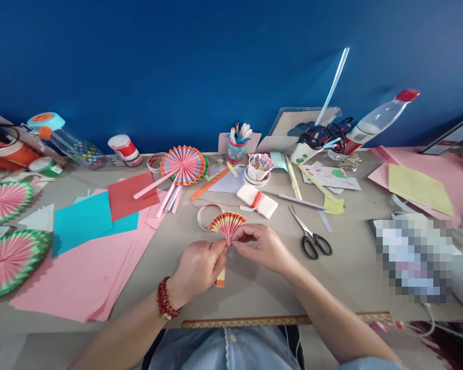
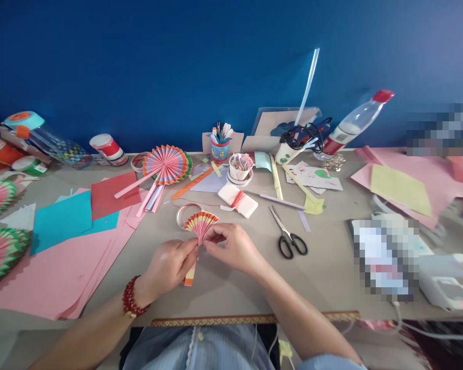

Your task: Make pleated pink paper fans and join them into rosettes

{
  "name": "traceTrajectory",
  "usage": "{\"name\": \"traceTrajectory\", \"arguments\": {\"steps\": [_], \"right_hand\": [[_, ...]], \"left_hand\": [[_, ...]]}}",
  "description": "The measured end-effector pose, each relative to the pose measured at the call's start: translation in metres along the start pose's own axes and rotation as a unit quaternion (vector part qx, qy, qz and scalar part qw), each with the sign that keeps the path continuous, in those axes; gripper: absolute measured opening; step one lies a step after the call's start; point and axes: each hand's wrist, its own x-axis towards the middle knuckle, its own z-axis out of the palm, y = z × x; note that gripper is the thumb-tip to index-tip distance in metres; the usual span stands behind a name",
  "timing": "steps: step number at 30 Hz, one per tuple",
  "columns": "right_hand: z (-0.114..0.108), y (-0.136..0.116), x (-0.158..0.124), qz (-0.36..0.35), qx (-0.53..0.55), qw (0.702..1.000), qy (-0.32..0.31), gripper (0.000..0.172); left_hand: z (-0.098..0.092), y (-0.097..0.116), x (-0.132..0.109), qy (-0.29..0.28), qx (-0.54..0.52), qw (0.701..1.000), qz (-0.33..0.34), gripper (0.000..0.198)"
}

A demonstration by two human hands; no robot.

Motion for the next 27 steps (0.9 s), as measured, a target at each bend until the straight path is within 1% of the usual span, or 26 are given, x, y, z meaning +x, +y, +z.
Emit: {"name": "traceTrajectory", "arguments": {"steps": [4, 10, 12, 16, 19, 21, 24, 27], "right_hand": [[0.0011, -0.0005, -0.0004, 0.003, -0.004, 1.000, 0.006, 0.011], [0.0029, -0.0014, -0.0001, 0.003, -0.030, 0.999, 0.020, 0.013], [0.0033, -0.0012, 0.0003, 0.003, -0.038, 0.999, 0.025, 0.013], [0.0023, 0.0010, 0.0004, 0.008, -0.043, 0.999, 0.027, 0.013], [0.0004, 0.0025, 0.0001, 0.005, -0.013, 1.000, 0.024, 0.014], [-0.0008, 0.0022, 0.0003, 0.000, 0.003, 1.000, 0.023, 0.014], [-0.0012, -0.0003, 0.0007, -0.014, -0.001, 1.000, 0.022, 0.013], [-0.0007, -0.0030, 0.0002, -0.016, -0.022, 0.999, 0.030, 0.012]], "left_hand": [[0.0010, 0.0000, -0.0004, 0.017, 0.046, 0.999, 0.014, 0.018], [0.0009, 0.0010, 0.0006, 0.013, 0.045, 0.999, 0.012, 0.018], [0.0003, 0.0012, 0.0005, 0.004, 0.018, 1.000, 0.002, 0.019], [-0.0027, 0.0013, 0.0009, -0.027, -0.086, 0.996, -0.027, 0.022], [-0.0059, 0.0009, 0.0019, -0.032, -0.143, 0.988, -0.048, 0.023], [-0.0074, 0.0004, 0.0023, -0.030, -0.157, 0.986, -0.055, 0.025], [-0.0067, -0.0004, 0.0019, -0.017, -0.122, 0.992, -0.041, 0.025], [-0.0032, -0.0012, 0.0010, 0.006, -0.044, 0.999, -0.013, 0.022]]}}
